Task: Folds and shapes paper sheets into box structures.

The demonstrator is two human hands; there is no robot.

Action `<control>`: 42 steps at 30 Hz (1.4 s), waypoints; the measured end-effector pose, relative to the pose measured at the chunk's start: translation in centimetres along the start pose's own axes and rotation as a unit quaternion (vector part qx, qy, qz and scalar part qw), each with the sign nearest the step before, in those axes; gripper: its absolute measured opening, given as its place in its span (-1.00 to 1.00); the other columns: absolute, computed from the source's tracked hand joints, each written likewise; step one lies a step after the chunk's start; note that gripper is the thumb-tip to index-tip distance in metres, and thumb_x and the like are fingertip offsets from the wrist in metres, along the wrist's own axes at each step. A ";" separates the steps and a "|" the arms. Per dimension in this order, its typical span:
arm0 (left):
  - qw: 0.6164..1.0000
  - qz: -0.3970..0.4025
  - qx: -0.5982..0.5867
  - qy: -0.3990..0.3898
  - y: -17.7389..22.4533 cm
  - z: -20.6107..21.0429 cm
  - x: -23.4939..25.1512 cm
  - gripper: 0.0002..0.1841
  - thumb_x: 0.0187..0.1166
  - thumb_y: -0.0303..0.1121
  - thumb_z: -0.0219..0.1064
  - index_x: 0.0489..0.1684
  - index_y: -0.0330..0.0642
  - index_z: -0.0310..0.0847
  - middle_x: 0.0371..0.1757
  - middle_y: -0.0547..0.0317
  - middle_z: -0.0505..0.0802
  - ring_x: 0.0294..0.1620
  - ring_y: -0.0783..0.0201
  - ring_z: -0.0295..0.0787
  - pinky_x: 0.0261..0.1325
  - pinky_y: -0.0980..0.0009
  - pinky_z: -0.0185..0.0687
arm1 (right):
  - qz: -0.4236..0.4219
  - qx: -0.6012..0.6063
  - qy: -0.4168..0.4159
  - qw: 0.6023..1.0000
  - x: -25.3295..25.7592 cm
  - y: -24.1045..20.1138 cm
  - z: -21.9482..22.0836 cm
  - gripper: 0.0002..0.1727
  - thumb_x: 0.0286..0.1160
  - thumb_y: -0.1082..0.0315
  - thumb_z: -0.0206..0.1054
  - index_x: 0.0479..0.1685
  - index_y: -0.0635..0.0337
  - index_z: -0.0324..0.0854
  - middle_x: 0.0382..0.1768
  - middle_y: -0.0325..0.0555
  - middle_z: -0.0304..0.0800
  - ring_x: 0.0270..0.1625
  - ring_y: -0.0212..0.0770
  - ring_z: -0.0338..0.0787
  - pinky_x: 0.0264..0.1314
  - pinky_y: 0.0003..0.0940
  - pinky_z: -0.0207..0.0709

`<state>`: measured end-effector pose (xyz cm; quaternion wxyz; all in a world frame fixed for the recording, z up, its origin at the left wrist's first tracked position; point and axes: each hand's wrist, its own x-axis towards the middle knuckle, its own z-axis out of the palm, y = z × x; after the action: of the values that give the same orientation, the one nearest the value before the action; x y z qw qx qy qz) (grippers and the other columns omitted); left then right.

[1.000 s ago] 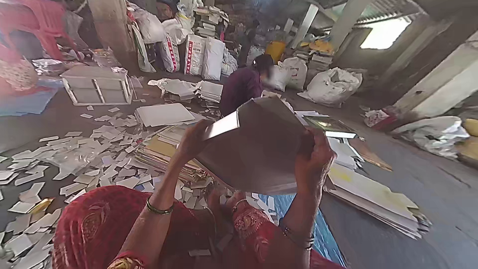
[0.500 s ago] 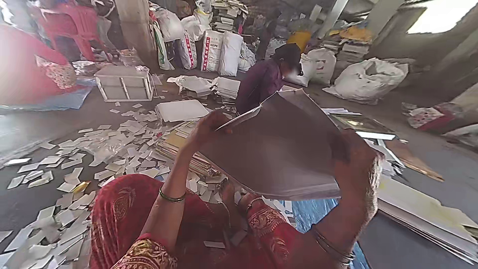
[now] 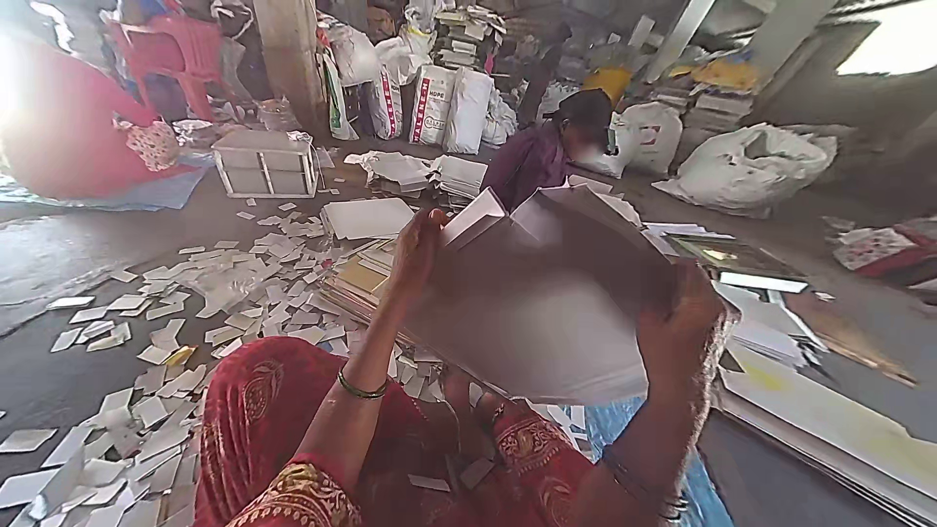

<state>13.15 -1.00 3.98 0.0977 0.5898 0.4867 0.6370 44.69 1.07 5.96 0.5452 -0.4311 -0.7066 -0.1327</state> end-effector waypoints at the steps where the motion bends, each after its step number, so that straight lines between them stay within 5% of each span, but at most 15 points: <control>1: 1.000 0.019 0.010 0.016 -0.1 0.3 0.1 -0.55 0.91 -0.06 -0.18 0.09 -0.16 0.59 -0.26 0.08 0.69 -0.35 0.28 0.61 -0.28 0.28 0.59 | -0.007 0.009 0.013 1.000 0.0 -0.1 0.2 -0.70 0.68 0.42 0.14 0.13 0.46 0.67 -0.07 0.43 0.80 0.01 0.35 0.82 0.09 0.31 0.55; 4: 0.996 0.074 0.013 0.039 -0.5 1.1 -0.1 -0.40 0.89 0.05 -0.34 0.11 -0.18 0.59 -0.40 0.09 0.65 -0.49 0.31 0.57 -0.41 0.34 0.54 | 0.006 0.004 0.008 1.000 0.0 -0.4 0.4 -0.69 0.70 0.39 0.13 0.12 0.47 0.65 -0.07 0.44 0.80 0.02 0.38 0.81 0.10 0.34 0.52; 6: 0.992 0.122 0.026 0.012 -0.8 1.1 -0.3 -0.18 0.76 0.33 -0.42 0.22 -0.20 0.56 -0.30 0.10 0.73 -0.40 0.36 0.65 -0.32 0.36 0.62 | 0.026 0.000 0.001 1.000 0.2 -0.6 0.3 -0.69 0.71 0.40 0.11 0.10 0.49 0.65 -0.07 0.46 0.78 0.03 0.39 0.80 0.11 0.35 0.51; 8: 0.985 0.166 0.048 -0.003 -0.8 1.3 0.1 0.05 0.48 0.61 -0.39 0.27 -0.26 0.54 -0.33 0.14 0.80 -0.42 0.39 0.69 -0.35 0.35 0.64 | 0.041 -0.004 0.005 0.999 0.3 -0.7 0.2 -0.68 0.73 0.40 0.10 0.10 0.49 0.67 -0.06 0.46 0.79 0.04 0.37 0.80 0.12 0.33 0.51; 10: 0.977 0.196 0.082 -0.015 -0.9 1.3 0.4 0.10 0.37 0.67 -0.19 0.27 -0.34 0.52 -0.35 0.13 0.81 -0.42 0.33 0.73 -0.32 0.25 0.69 | 0.048 -0.006 0.008 0.999 0.3 -0.6 0.1 -0.69 0.73 0.40 0.10 0.08 0.49 0.67 -0.06 0.45 0.78 0.04 0.38 0.80 0.11 0.35 0.51; 12: 0.976 0.184 0.110 -0.032 -0.1 1.1 0.3 -0.09 0.30 0.40 0.37 0.31 -0.34 0.51 -0.30 0.04 0.85 -0.35 0.18 0.80 -0.23 0.08 0.73 | 0.045 -0.008 0.011 0.999 0.3 -0.2 0.0 -0.68 0.73 0.40 0.10 0.08 0.51 0.67 -0.05 0.48 0.78 0.05 0.41 0.79 0.12 0.35 0.51; 14: 0.982 0.139 0.119 -0.035 0.6 1.1 0.1 -0.20 0.20 0.18 0.60 0.32 -0.23 0.54 -0.27 0.06 0.86 -0.30 0.16 0.82 -0.18 0.03 0.73 | 0.030 -0.011 0.021 0.999 0.0 0.0 0.0 -0.66 0.74 0.37 0.12 0.06 0.52 0.68 -0.08 0.46 0.79 0.01 0.38 0.81 0.11 0.31 0.55; 21: 0.987 0.097 0.124 -0.037 -0.7 0.5 1.0 -0.36 0.45 0.09 0.45 0.35 -0.20 0.57 -0.21 0.03 0.87 -0.20 0.12 0.83 -0.07 -0.02 0.73 | 0.012 -0.009 0.041 0.999 0.3 -0.8 0.5 -0.70 0.70 0.41 0.13 0.03 0.46 0.72 -0.16 0.34 0.85 -0.09 0.28 0.87 -0.02 0.24 0.63; 26: 0.977 0.160 0.138 -0.005 -1.5 -0.3 1.5 -0.48 0.62 -0.04 0.35 0.34 -0.27 0.54 -0.15 0.02 0.84 -0.18 0.12 0.80 -0.04 0.03 0.72 | 0.002 -0.027 0.032 0.999 0.3 -1.6 0.3 -0.69 0.68 0.41 0.15 0.06 0.45 0.74 -0.14 0.38 0.85 -0.10 0.36 0.86 -0.08 0.33 0.59; 32: 0.981 0.178 0.079 -0.004 -0.5 -2.7 1.3 -0.69 0.60 -0.27 0.41 0.13 -0.32 0.69 -0.06 -0.02 0.85 -0.12 0.25 0.80 0.02 0.29 0.73 | 0.024 -0.043 0.003 0.999 0.2 -1.0 -0.3 -0.68 0.66 0.41 0.13 0.13 0.43 0.71 -0.04 0.44 0.82 0.02 0.44 0.82 0.04 0.42 0.53; 35: 0.994 0.108 0.026 -0.022 -0.4 -4.0 1.2 -0.71 0.60 -0.28 0.41 0.16 -0.22 0.66 -0.09 0.10 0.85 -0.18 0.36 0.79 -0.11 0.38 0.74 | 0.021 -0.037 0.009 0.999 0.3 -0.9 -0.1 -0.66 0.69 0.37 0.13 0.12 0.45 0.71 -0.07 0.45 0.82 0.00 0.43 0.83 0.04 0.39 0.54; 42: 0.991 0.059 -0.077 -0.094 -1.0 -5.6 2.5 -0.62 0.46 -0.49 0.43 0.23 -0.37 0.55 -0.02 0.16 0.80 -0.06 0.50 0.72 0.09 0.48 0.69 | 0.039 -0.024 -0.017 0.999 0.0 -1.0 0.1 -0.64 0.73 0.31 0.15 0.20 0.44 0.65 -0.03 0.50 0.78 0.05 0.44 0.80 0.11 0.41 0.50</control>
<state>7.23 -1.63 5.86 0.1507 0.6657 0.3890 0.6187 43.90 0.57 6.22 0.5276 -0.4737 -0.6948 -0.1208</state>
